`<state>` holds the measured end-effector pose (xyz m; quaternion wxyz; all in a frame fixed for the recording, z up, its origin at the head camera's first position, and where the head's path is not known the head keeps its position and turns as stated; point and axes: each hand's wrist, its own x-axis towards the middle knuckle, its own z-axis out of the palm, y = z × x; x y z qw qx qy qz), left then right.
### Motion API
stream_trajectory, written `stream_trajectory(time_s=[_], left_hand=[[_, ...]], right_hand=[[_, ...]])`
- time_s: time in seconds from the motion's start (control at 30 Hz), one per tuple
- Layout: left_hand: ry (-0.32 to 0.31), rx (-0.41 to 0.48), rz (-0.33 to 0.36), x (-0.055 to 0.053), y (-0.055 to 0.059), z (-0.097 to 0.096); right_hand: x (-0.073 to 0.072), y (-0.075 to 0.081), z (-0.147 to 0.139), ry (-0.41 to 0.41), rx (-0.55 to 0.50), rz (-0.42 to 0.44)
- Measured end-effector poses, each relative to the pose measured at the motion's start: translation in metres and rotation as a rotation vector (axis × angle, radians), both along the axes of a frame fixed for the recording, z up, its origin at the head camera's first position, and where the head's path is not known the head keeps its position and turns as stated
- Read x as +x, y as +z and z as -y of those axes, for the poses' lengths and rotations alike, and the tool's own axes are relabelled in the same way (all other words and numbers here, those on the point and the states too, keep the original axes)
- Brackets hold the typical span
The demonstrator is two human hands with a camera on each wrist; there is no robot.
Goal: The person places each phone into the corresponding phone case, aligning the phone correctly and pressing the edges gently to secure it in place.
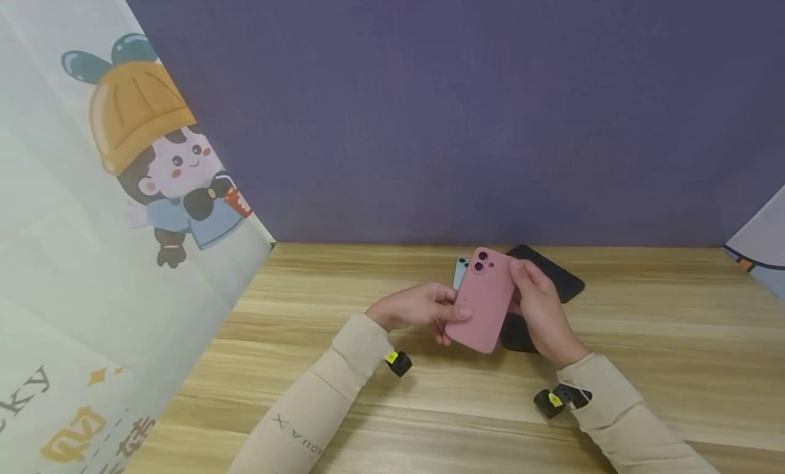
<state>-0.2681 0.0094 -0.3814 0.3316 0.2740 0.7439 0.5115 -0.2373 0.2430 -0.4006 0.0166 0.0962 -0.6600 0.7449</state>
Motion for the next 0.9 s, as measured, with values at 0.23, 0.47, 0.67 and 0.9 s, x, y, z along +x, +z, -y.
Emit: stream_trajectory(time_s=[0.23, 0.47, 0.67, 0.9], left_hand=[[-0.042, -0.032, 0.016, 0.010, -0.006, 0.008], [-0.069, -0.034, 0.031, 0.020, -0.010, 0.017], [-0.103, 0.003, 0.040, 0.028, -0.012, 0.024], [-0.143, 0.005, 0.030, 0.037, -0.012, 0.032]], right_hand=[[0.015, -0.008, 0.011, -0.097, 0.020, -0.039], [0.031, -0.011, 0.022, -0.169, 0.066, -0.043], [0.046, -0.010, 0.032, -0.193, 0.066, -0.050], [0.060, -0.010, 0.039, -0.191, 0.029, -0.038]])
